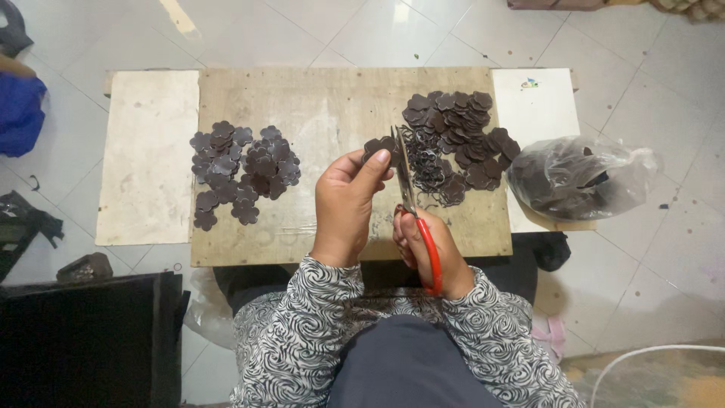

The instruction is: The person uses red-handled scissors to trim the edges of dark brown flower-shaped pieces of material. They hold each piece in the left hand and cut with the right, placing finished pieces into a growing pile on the table.

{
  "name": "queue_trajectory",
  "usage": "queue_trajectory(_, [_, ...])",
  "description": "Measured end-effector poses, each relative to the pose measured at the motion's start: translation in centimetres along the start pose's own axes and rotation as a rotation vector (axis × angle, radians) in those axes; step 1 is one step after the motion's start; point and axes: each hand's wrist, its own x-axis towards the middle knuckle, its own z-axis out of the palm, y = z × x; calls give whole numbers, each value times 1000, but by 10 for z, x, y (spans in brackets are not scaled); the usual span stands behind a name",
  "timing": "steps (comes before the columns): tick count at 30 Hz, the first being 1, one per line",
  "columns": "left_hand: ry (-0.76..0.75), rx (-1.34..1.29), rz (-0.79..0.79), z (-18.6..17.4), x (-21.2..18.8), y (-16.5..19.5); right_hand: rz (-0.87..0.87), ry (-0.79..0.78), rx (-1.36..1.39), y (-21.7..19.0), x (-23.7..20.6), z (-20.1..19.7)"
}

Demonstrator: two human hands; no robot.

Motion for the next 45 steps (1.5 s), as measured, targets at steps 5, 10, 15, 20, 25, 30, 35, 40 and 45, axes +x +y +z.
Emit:
queue_trajectory(5, [-13,8,-34,4,-3,-6,-47,18,-25,3,2,1])
queue_trajectory(10, [27,140,96,5,-4,-9,-37,11,-15,10,3,-3])
queue_trajectory(15, [-45,167,147,3,-5,-4,-2,20,-13,14,5,-5])
queue_trajectory(20, [-67,228,138,4,-8,0,-59,-31,-116,8,5,-10])
queue_trajectory(25, [-84,229,126,5,-10,3,-126,-44,-244,-1,4,-13])
queue_trajectory(30, [-105,165,128,8,-10,4,-169,-3,-254,-4,2,-8])
queue_trajectory(35, [-122,101,107,8,-13,5,-165,-9,-113,-3,0,-4])
queue_trajectory(40, [-124,77,102,8,-14,5,-135,-10,-36,0,-1,-4])
queue_trajectory(45, [-121,69,110,9,-15,5,-116,8,17,2,-2,-3])
